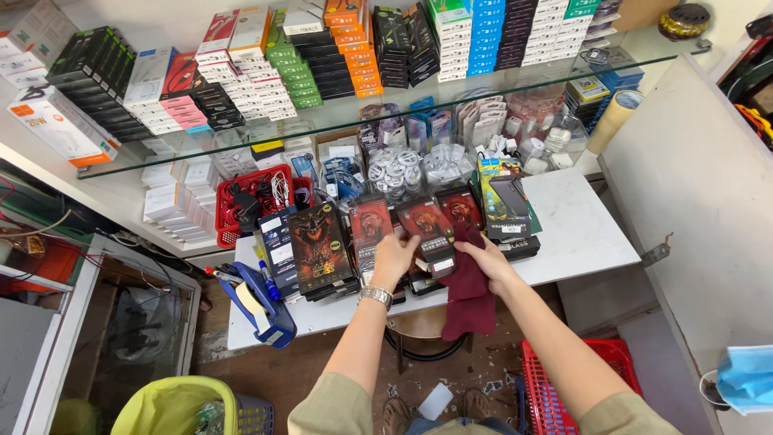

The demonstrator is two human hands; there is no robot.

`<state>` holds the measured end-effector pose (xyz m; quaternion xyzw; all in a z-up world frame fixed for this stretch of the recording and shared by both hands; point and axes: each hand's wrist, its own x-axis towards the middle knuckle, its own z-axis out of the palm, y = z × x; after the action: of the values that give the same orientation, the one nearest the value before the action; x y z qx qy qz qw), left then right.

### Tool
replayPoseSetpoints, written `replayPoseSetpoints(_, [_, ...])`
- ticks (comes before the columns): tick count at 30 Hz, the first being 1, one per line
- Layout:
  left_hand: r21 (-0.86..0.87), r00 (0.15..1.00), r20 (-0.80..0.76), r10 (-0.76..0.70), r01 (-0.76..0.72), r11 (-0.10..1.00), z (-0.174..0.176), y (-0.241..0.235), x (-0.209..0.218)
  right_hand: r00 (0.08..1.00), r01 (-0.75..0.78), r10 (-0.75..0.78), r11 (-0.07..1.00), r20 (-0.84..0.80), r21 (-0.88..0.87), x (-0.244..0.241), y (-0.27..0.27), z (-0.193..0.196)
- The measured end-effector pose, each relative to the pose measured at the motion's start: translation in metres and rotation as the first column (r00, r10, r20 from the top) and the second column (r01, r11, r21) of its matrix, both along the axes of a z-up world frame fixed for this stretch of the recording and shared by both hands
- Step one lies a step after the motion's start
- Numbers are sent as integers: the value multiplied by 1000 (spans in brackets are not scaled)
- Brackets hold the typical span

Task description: The person wipes the surfaces of multiple small product boxes with a maroon cloth on a cluttered counter. They handle each box individually, turning them over to wipe different sides, then stack them. The person also retrieves a wrapped item from a glass display cabinet and wipes it before placing it on the counter.

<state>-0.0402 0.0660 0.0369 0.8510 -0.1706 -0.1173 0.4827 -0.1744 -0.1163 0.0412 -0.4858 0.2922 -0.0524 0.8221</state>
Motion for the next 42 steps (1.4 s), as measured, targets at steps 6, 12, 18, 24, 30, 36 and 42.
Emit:
replayPoseSetpoints(6, [-57, 975, 211, 74, -64, 996, 5, -2, 4, 980, -198, 166, 853, -108, -482, 31, 11, -59])
replayPoseSetpoints(12, [-74, 991, 134, -4, 14, 997, -14, -30, 2, 902, -416, 53, 370, -428, -831, 15, -49, -29])
replayPoseSetpoints(18, [4, 995, -56, -86, 87, 996, -62, -92, -8, 976, -154, 44, 829, -212, -538, -44, -121, 42])
replayPoseSetpoints(24, [110, 977, -209, -40, 64, 992, -130, -146, -1, 971, -128, -21, 798, -240, -588, -60, -141, 40])
replayPoseSetpoints(30, [225, 977, -212, -13, 62, 972, -183, -174, 21, 966, -159, -2, 789, -260, -594, -49, -149, 25])
replayPoseSetpoints(36, [-122, 719, -685, 118, -273, 954, -177, -198, 38, 944, -262, 60, 737, -325, -623, -36, -162, 24])
replayPoseSetpoints(42, [137, 811, -499, 304, -273, 952, -126, -189, 15, 935, -300, 74, 689, -348, -660, -31, -171, 16])
